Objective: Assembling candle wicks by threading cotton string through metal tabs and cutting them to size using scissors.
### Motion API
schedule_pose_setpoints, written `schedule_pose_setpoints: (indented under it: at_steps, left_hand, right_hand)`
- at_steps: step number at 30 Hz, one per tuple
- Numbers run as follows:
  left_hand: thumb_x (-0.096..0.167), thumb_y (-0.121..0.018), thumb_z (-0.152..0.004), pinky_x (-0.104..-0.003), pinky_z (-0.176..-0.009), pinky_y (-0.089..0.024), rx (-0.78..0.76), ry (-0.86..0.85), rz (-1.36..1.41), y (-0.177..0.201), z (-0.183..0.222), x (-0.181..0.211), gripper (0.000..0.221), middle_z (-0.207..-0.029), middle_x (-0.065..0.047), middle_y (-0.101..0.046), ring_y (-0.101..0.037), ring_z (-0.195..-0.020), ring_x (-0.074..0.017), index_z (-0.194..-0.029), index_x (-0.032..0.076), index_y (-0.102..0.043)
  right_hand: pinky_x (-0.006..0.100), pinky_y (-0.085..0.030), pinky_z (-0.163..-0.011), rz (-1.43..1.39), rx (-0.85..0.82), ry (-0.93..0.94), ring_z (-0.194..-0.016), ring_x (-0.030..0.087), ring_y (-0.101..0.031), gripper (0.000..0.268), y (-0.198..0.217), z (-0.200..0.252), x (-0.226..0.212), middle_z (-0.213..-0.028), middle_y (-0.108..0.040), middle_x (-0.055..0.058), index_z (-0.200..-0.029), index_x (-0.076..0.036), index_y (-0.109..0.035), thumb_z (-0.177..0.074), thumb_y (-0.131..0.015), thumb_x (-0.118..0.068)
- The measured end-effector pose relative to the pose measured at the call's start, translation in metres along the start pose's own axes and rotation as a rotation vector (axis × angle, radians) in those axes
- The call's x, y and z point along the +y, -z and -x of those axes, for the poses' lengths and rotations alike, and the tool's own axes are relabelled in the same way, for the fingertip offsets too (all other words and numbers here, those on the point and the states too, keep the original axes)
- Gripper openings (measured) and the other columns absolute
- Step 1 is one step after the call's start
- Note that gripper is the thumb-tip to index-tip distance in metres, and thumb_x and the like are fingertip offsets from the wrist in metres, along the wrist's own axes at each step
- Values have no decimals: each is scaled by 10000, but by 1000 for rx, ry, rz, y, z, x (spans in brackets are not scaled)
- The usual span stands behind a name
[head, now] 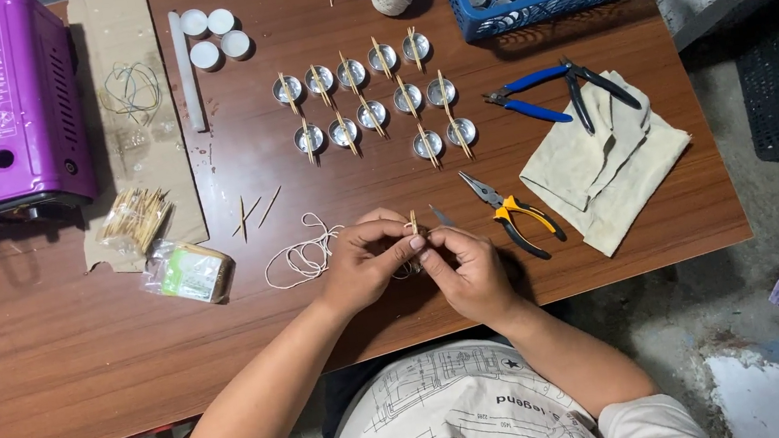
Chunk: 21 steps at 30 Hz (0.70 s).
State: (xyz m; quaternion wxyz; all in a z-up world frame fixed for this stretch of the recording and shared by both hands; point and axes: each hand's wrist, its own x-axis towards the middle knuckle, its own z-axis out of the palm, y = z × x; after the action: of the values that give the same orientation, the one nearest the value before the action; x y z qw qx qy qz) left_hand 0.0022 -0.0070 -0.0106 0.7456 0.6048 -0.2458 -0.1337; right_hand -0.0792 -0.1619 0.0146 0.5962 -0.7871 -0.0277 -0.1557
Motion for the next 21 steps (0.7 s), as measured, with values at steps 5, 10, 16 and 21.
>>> schedule_pose_setpoints:
  at_steps: [5, 10, 16, 21]
  left_hand:
    - [85, -839, -857, -345, -751, -561, 35, -72, -208, -1, 0, 3, 92, -858, -121, -745, -736, -817, -240, -927, 45, -794]
    - [93, -834, -830, -398, -728, -575, -1, -259, -584, 1, -2, -5, 124, -838, -67, -779, -745, -795, -311, -942, 130, -798]
    - [132, -808, -805, -341, -752, -498, -40, -266, -903, 1, -5, -10, 156, -775, 17, -769, -728, -840, -215, -939, 209, -786]
    - [154, -792, -789, -342, -763, -460, -70, -220, -939, 2, -5, -12, 146, -724, 21, -753, -721, -826, -211, -917, 220, -769]
  right_hand:
    - [334, -531, -521, 172, 63, 59, -636, 238, -681, 53, 5, -1, 7, -854, -750, 111, -943, -36, -742, -912, -704, -57]
    - [308, -505, -530, 244, 158, 128, -629, 203, -621, 90, 23, -7, 11, -872, -734, 95, -992, -39, -750, -914, -705, -41]
    - [272, -499, -543, 221, 200, 136, -656, 168, -615, 83, 26, -5, 6, -857, -724, 73, -992, -31, -748, -924, -700, -30]
    - [281, -514, -557, 194, 199, 176, -668, 188, -629, 111, 26, -4, 10, -842, -717, 83, -1015, -27, -750, -916, -701, -17]
